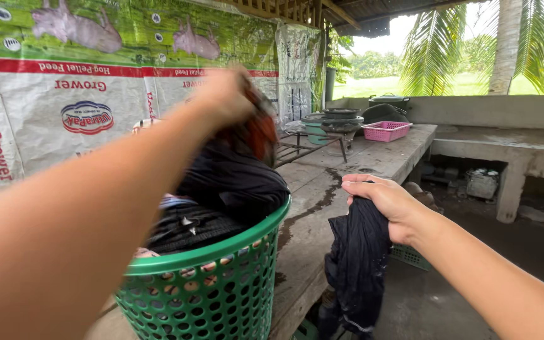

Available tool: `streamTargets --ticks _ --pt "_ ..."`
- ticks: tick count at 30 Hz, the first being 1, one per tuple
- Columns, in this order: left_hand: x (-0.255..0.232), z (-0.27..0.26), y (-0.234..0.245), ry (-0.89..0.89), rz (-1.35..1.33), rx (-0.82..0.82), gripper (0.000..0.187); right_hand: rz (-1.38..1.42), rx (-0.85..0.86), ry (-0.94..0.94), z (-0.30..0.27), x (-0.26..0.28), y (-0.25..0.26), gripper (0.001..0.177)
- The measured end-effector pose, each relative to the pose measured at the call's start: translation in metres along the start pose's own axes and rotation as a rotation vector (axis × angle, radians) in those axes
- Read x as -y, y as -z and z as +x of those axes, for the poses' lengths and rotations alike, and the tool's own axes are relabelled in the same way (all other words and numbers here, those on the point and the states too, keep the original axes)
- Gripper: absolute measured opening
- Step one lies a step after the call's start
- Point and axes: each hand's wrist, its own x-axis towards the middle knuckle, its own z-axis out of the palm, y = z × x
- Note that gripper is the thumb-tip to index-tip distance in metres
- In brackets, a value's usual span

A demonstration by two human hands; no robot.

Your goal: The person picks up shorts from a basket, stretches them by the waistband, and hangs them on a clothesline in an outdoor area.

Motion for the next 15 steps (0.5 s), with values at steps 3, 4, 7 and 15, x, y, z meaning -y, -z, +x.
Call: streamTargets --ticks 3,4,7,15 --pt "0.074 0.006 0.051 -0.173 0.115 -0.273 0.040 0.009 -0.011 0.008 0.002 0.003 -0.011 0.033" --pt "0.099 -0.002 0.061 -0.086 0.197 -0.096 0.035 0.008 -0.010 0.012 0.003 0.004 -0.015 0.033" --pt "0.154 -0.047 0.047 0.012 0.376 0.371 0.059 -0.016 -0.006 0.041 0.004 0.007 -0.027 0.033" --pt "0.157 -0.096 0.044 0.244 -0.311 0.294 0.051 -0.050 0.159 0.200 0.000 0.036 -0.090 0.031"
